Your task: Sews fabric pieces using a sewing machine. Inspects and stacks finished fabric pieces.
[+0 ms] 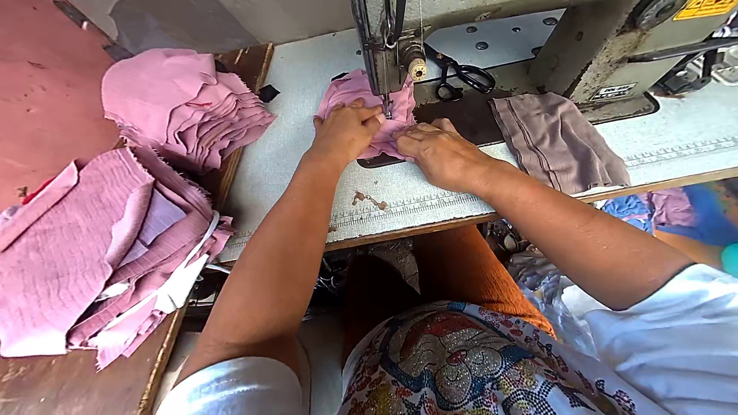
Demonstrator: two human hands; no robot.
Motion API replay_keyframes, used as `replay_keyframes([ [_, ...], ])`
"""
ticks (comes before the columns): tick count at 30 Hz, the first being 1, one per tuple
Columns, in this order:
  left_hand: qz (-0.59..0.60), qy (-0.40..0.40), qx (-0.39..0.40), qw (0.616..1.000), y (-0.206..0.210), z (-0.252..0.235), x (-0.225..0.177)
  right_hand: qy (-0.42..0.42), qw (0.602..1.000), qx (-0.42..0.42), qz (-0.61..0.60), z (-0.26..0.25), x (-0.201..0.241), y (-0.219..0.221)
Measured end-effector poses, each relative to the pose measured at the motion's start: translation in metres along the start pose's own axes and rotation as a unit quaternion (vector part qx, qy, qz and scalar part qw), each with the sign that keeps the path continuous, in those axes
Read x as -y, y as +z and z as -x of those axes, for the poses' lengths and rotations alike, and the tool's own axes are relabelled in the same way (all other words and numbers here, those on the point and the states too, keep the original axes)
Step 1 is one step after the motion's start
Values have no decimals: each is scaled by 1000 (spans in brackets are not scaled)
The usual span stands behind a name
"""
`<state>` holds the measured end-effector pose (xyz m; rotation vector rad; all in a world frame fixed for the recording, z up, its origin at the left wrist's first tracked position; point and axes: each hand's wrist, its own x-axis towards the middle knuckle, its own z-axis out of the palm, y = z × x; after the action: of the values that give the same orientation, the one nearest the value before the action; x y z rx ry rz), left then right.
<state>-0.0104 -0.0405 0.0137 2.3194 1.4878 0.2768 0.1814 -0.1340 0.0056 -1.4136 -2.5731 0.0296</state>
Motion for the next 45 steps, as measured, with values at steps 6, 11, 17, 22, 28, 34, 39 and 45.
replay_keyframes([
  [6, 14, -45, -3, 999, -2, -2, -9, 18, 1000, 4, -1, -2, 4, -1],
  [11, 21, -47, -14, 999, 2, -9, -6, 48, 999, 24, -9, -7, 7, -2],
  [17, 4, -54, -18, 998, 1, -19, -4, 68, 997, 36, -8, -11, 9, -1],
  [22, -5, -58, -32, 998, 1, -32, 5, 77, 997, 7, -11, -7, 9, 4],
  [28, -52, -68, -58, 995, 8, -48, 21, 31, 997, -64, 29, -5, 9, 10],
  [34, -45, -56, -59, 996, -26, -33, 15, 7, 996, -89, 30, -1, 6, 12],
  [39, -88, -11, -78, 993, -137, 76, 10, -45, 996, -80, 18, -3, 22, -2],
  [45, -131, -123, -118, 977, -183, 237, 68, -165, 981, -89, -54, -37, 88, -12],
])
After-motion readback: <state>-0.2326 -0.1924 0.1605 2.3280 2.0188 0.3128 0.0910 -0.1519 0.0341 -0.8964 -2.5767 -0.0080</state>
